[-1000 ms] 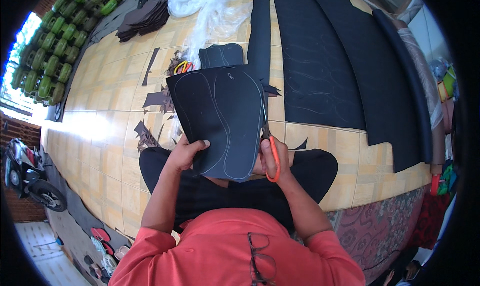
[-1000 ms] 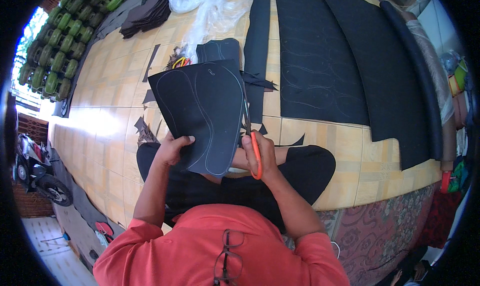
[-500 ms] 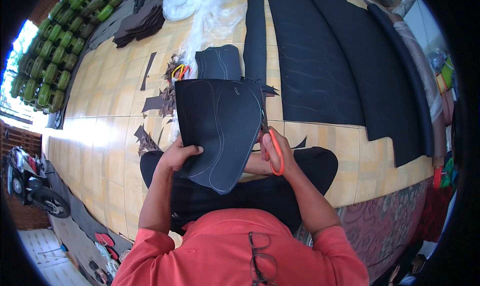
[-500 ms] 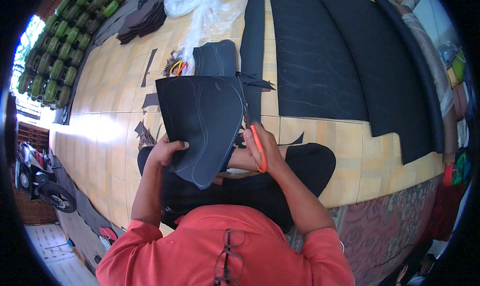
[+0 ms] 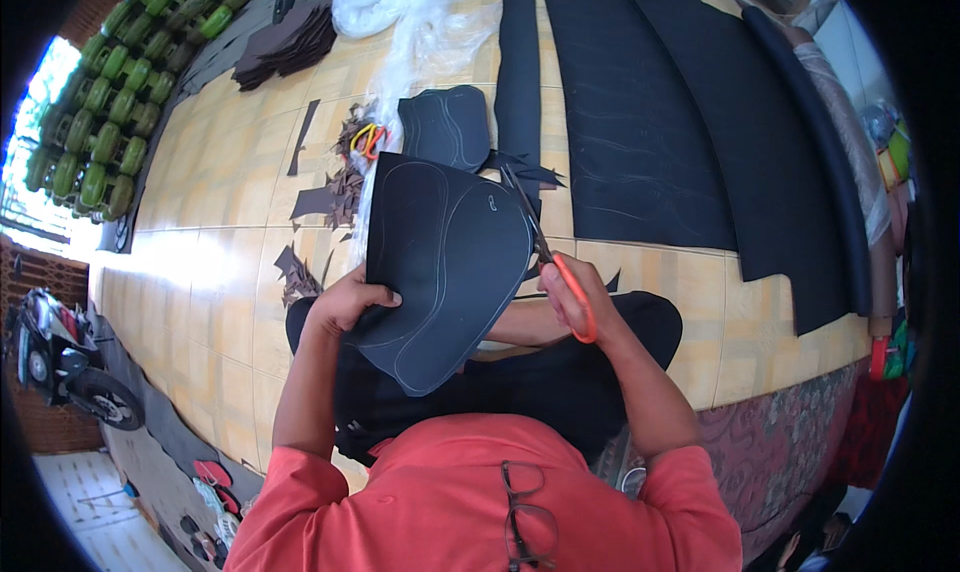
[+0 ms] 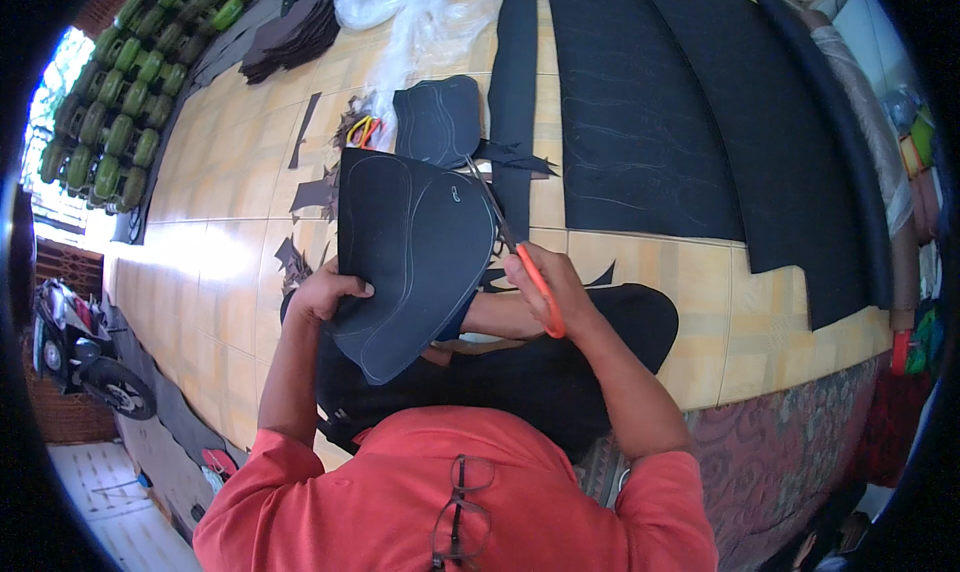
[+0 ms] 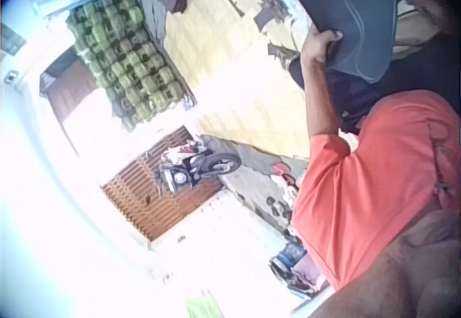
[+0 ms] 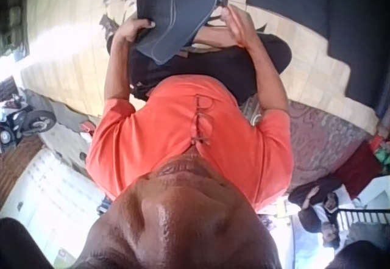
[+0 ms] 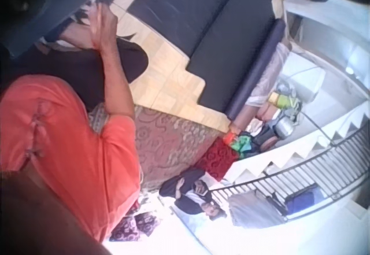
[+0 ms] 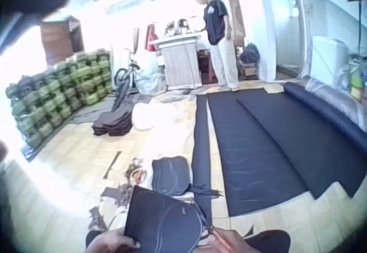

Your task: The person sits on the floor and uses orange-handled scissors to cut out multiple shoe sole shapes from a large black sheet of material. The person follows pre-drawn outlines, cutting one shape at a time and placing the finished pieces aside.

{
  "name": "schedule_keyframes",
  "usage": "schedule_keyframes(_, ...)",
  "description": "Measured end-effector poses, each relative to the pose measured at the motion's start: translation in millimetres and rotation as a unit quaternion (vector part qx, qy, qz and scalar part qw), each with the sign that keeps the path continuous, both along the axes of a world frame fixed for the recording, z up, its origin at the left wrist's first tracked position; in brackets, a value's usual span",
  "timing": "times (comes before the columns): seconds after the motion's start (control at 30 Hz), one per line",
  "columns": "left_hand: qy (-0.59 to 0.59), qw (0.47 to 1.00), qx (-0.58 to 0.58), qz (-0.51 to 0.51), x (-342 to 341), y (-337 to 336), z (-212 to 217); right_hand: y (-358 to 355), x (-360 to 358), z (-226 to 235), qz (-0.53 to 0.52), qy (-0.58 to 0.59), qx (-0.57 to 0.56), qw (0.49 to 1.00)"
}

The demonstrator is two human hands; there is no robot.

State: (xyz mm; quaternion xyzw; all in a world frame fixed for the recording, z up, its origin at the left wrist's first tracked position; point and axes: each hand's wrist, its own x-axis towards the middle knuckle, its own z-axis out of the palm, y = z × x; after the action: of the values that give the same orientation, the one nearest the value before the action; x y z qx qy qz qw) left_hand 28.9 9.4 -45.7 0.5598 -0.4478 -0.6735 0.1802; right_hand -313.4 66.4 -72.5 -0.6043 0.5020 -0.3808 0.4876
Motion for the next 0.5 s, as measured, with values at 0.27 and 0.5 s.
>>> schedule_keyframes(0.27,-0.016,0.998,0.053,-0.02,0,-1,3,3,-6,-7,0.024,-0.026,0.0,0.999)
schedule_keyframes(0.5,0.02,0.994,0.097,-0.044,4,-9,-9,7,-23,-37,0.038,-0.279,0.196,0.939)
